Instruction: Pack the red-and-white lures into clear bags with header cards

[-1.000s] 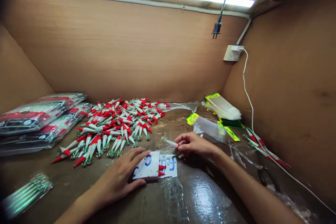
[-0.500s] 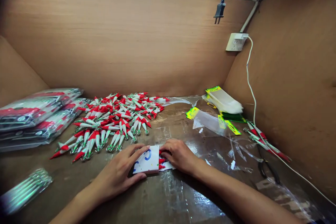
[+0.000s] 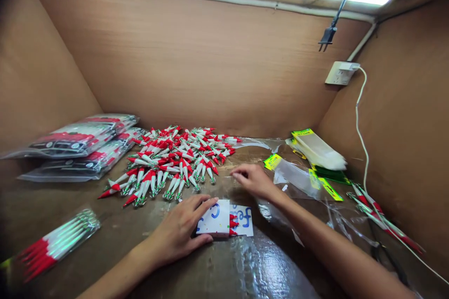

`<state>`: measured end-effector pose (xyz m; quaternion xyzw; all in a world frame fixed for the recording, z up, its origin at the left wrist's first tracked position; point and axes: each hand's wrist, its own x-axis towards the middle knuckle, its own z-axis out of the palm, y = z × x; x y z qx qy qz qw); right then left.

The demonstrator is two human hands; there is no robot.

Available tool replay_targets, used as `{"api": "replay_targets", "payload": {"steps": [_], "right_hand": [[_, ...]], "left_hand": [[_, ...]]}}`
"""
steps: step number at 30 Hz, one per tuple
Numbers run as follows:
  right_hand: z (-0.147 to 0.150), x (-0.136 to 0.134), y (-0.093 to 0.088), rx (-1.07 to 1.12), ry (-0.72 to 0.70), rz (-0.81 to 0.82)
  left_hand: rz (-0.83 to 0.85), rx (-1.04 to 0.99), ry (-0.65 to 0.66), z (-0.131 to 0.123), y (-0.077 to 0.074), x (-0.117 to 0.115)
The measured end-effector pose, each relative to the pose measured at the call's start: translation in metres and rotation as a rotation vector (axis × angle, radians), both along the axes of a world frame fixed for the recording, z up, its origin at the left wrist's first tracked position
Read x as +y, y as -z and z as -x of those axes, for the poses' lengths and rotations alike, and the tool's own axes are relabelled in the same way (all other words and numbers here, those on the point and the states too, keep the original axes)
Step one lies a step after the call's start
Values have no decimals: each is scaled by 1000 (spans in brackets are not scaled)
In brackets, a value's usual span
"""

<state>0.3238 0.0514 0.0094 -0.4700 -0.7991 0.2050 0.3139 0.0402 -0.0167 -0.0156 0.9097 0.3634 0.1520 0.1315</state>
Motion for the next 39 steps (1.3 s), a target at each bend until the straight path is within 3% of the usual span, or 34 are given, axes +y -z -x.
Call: {"api": "replay_targets", "payload": {"steps": [4,7,12,16,20,25,32,35,39], "right_hand": [[32,87,-33,-100,194,-70],[61,141,-47,-137,268,-67],[87,183,-48,-238,240,-15],[76,178,-52,-249,234,-73],[48,153,-58,-203,284,-173],[25,119,-41,-159,398,-217],[54,105,13,-189,394,4],[68,113,17,-107,445,68],[75,127,4,116,453,126]], "left_hand": [[-4,-9,-6,1,-3,-1],[2,-6,-11,1,-4,-2],[9,12,-28,2,-6,-5],[2,25,-16,2,-8,-7],[0,30,-12,1,-10,-9],[-3,19,1,1,-10,-8],[-8,5,7,-1,-6,-7],[-8,-1,4,0,-5,-7],[0,0,3,0,-6,-7]]}}
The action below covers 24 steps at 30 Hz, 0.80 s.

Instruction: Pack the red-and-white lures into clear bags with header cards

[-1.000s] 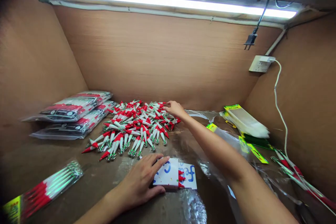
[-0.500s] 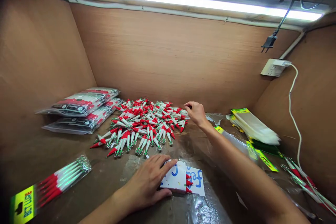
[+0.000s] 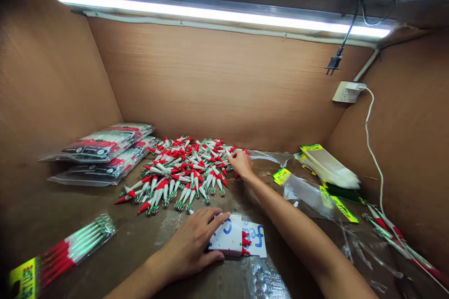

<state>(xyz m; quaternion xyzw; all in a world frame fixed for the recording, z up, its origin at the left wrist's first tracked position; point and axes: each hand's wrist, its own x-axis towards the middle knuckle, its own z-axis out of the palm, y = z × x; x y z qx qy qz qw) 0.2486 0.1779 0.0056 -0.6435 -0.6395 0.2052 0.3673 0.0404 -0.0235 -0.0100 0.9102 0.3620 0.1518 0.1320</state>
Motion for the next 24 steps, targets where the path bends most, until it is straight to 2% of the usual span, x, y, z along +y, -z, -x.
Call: {"api": "replay_targets", "payload": {"steps": [3,5,9,12,14,16,20,24], "right_hand": [[-4,-3,-12,227,-116,17],[-14,-16,-17,373,-229,58],[-46,-62,-20,601,-405,158],[-73,-100,-16,935,-493,341],[-87,-123,-13,1129,-489,450],[-98,-142,-8,1188,-446,487],[-111,-167,7,1213,-422,494],[-115,-176,22,1141,-374,443]], "left_hand": [[1,-4,2,1,0,0],[1,-9,3,1,0,0],[6,-21,8,2,0,1],[2,-26,13,2,2,2],[-1,-24,12,2,4,3],[-5,-19,11,2,7,5],[-30,-22,21,4,13,8],[-54,-19,23,4,17,10]]}}
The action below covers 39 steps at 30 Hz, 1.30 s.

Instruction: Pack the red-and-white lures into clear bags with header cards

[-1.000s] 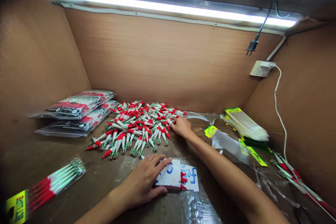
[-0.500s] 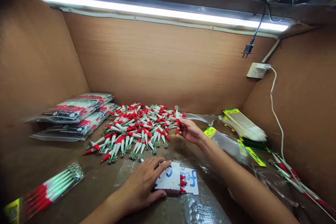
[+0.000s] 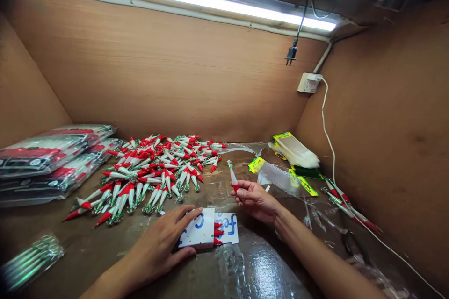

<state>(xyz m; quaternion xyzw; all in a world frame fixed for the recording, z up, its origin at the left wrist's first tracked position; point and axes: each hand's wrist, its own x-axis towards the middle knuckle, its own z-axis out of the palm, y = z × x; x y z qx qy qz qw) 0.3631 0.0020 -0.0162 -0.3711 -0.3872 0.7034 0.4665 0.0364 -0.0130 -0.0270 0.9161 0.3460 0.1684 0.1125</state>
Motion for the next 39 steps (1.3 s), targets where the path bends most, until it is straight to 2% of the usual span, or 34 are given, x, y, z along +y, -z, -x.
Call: {"api": "replay_targets", "payload": {"steps": [3,8,11,13,17,22,24,27,31,35,39], "right_hand": [[-1,-3,1,-276,101,-219],[-4,-14,-15,-877,258,-681],[-3,-21,-21,-1064,263,-878],[-1,-23,-22,-1121,258,-940],[-5,-23,-24,-1182,229,-896],[-22,-20,-23,-1178,-31,-586],[-22,-19,-18,-1166,-60,-527],[-8,-20,-9,-1189,-15,-554],[22,-24,4,-1168,16,-671],[44,-27,12,-1177,-28,-823],[49,-25,17,-1188,-85,-900]], "left_hand": [[11,15,-8,-1,1,1],[16,-4,4,-2,-4,0],[16,-4,3,-3,-6,-1],[24,0,2,-3,-8,-1],[35,7,1,-3,-10,-2],[42,-4,6,-3,-11,-2],[49,-4,6,-4,-11,-2],[55,15,2,-4,-11,-2],[46,25,1,-6,-10,-2],[34,17,14,-6,-8,-3],[26,18,18,-5,-8,-3]]}}
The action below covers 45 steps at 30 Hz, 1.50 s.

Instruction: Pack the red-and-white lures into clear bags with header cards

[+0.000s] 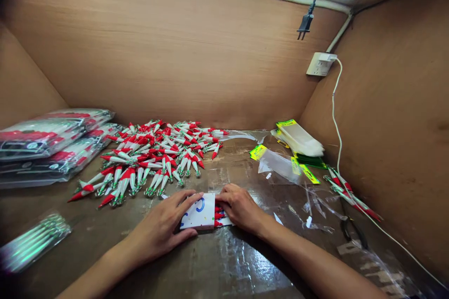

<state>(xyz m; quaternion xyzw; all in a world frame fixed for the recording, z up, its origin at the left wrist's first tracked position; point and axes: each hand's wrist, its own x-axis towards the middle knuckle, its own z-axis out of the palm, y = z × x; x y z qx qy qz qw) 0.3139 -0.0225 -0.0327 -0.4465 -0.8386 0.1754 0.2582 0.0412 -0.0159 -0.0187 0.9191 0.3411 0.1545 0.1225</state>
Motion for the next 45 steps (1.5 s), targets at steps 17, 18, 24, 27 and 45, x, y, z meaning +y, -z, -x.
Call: {"api": "replay_targets", "payload": {"steps": [17,18,24,27,45], "right_hand": [[5,118,-43,-25,529,205],[13,133,-43,-29,568,215],[35,172,-39,62,675,342],[20,165,-42,211,604,407],[-82,24,-23,1271,-22,956]], "left_hand": [[10,-4,-23,2,-1,-3],[9,-6,-26,2,0,-3],[22,3,-34,3,-3,-5],[25,5,-42,2,-5,-6],[54,-77,4,-1,3,5]]}}
